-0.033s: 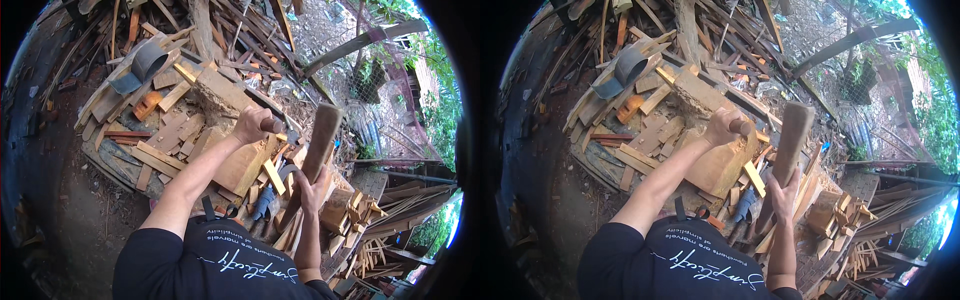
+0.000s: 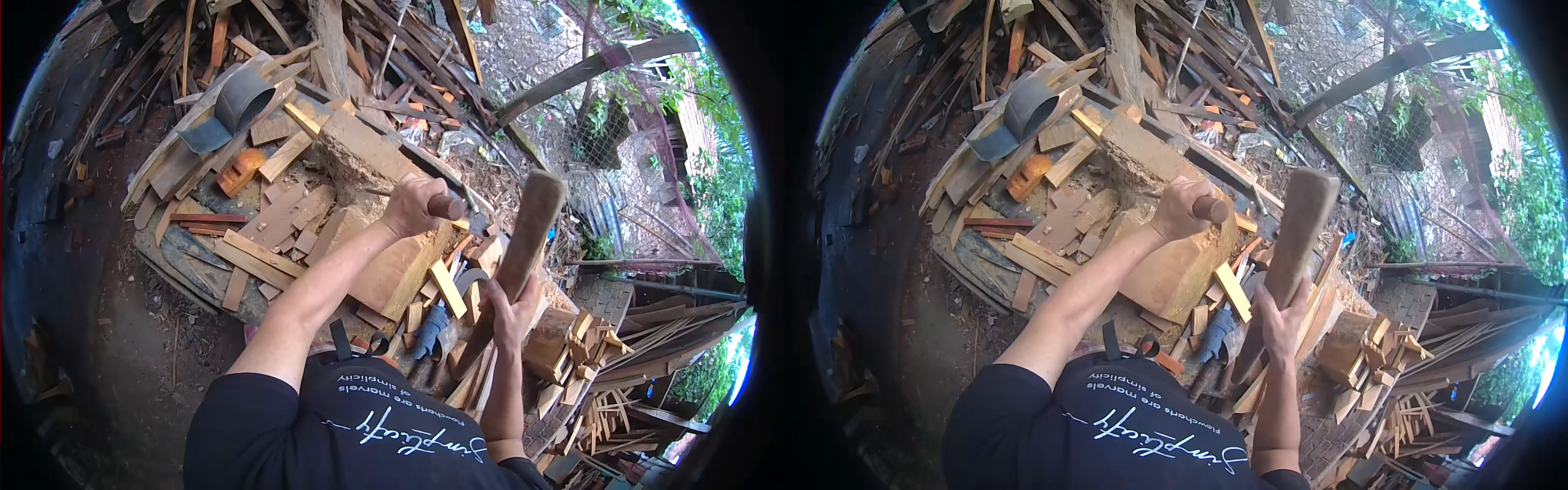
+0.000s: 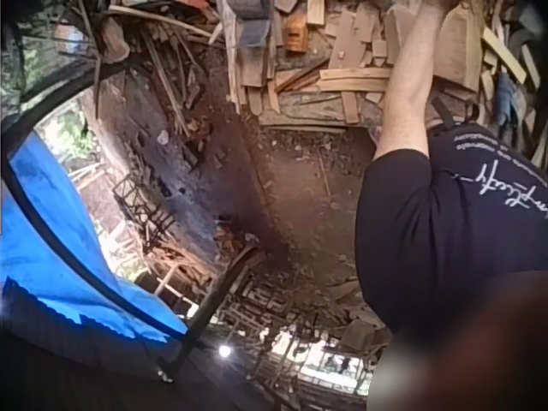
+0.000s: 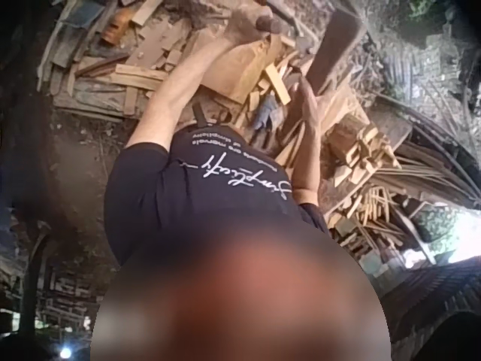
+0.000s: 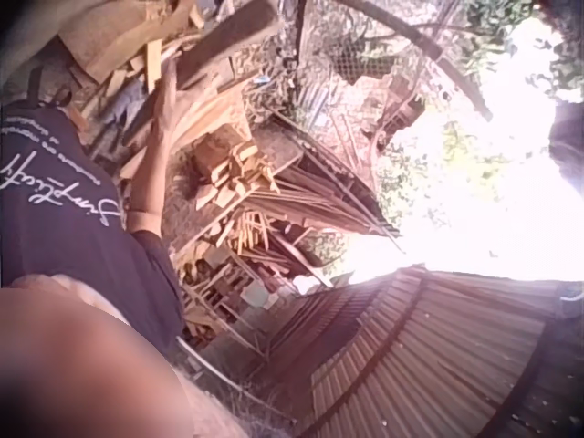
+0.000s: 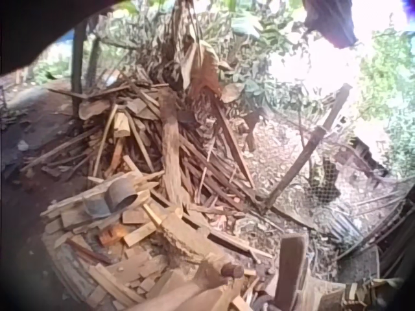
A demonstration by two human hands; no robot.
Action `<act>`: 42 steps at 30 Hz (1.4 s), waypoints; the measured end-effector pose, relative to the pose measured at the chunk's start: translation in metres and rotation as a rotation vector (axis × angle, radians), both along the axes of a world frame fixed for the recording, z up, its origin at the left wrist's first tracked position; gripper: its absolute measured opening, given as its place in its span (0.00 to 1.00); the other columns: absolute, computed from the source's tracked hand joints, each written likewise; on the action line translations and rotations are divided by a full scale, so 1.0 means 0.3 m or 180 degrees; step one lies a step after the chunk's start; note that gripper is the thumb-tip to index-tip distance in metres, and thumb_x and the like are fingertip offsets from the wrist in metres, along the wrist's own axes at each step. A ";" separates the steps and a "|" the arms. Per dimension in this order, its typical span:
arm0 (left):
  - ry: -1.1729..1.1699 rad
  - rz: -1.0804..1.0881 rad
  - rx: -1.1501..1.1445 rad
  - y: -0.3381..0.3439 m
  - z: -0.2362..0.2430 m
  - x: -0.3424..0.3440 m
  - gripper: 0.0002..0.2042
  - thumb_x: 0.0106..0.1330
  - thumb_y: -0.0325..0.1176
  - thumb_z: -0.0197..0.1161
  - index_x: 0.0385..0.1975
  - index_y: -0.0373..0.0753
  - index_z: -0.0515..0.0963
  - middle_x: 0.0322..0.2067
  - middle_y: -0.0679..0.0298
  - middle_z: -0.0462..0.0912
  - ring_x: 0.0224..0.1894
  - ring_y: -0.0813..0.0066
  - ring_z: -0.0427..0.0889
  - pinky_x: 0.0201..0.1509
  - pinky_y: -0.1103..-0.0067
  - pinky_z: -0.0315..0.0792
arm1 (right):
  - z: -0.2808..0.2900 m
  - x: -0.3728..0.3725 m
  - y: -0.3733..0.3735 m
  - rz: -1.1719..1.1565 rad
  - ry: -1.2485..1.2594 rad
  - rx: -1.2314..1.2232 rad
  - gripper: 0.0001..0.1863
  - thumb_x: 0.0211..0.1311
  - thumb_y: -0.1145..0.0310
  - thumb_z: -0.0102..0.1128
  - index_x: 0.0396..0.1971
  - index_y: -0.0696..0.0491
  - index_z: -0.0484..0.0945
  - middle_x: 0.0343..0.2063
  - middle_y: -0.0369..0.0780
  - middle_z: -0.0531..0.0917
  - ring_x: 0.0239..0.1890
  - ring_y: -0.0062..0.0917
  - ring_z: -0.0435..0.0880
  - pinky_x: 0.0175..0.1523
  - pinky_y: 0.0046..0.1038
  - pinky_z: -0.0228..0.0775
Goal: The person carves a hollow shape into a large block of wood using a mallet and various chisels.
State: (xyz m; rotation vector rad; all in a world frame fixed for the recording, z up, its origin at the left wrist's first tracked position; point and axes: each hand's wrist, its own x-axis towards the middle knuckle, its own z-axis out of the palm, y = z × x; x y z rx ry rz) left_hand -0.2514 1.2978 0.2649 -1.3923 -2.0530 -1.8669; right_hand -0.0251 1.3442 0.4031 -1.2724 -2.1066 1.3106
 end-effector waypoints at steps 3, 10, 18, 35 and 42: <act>0.0095 -0.0032 0.0258 0.008 0.042 0.008 0.13 0.44 0.30 0.70 0.24 0.44 0.70 0.18 0.65 0.76 0.24 0.61 0.78 0.32 0.71 0.67 | 0.010 0.027 -0.002 -0.0136 0.0519 -0.0253 0.23 0.59 0.72 0.63 0.49 0.52 0.60 0.24 0.37 0.76 0.19 0.20 0.78 0.25 0.20 0.71; -0.0169 -0.0208 0.0347 0.005 0.008 -0.001 0.13 0.43 0.29 0.70 0.24 0.44 0.70 0.20 0.65 0.78 0.25 0.59 0.79 0.33 0.71 0.69 | 0.044 0.051 -0.054 -0.0007 0.0485 0.0077 0.22 0.59 0.75 0.62 0.49 0.53 0.61 0.24 0.38 0.76 0.21 0.20 0.78 0.26 0.20 0.70; -0.0281 -0.0362 0.0340 0.008 -0.007 -0.018 0.13 0.44 0.30 0.71 0.25 0.44 0.71 0.22 0.65 0.79 0.27 0.59 0.79 0.34 0.70 0.70 | 0.025 0.053 -0.119 0.0111 0.1186 0.0917 0.28 0.54 0.80 0.62 0.55 0.54 0.61 0.28 0.40 0.78 0.26 0.22 0.78 0.32 0.21 0.72; -0.0183 -0.0436 -0.0146 -0.009 -0.070 -0.007 0.11 0.46 0.31 0.68 0.24 0.44 0.71 0.21 0.63 0.78 0.26 0.58 0.79 0.32 0.69 0.70 | -0.052 0.008 -0.091 0.0227 -0.0502 -0.0439 0.28 0.53 0.65 0.70 0.48 0.56 0.64 0.30 0.39 0.76 0.26 0.22 0.78 0.28 0.24 0.73; -0.0075 -0.0369 -0.0019 0.013 -0.033 0.009 0.11 0.45 0.32 0.70 0.24 0.44 0.72 0.20 0.63 0.78 0.26 0.59 0.80 0.32 0.70 0.70 | -0.126 0.083 -0.096 0.0143 0.1002 0.0582 0.25 0.56 0.68 0.67 0.51 0.58 0.66 0.35 0.43 0.77 0.32 0.26 0.78 0.38 0.26 0.71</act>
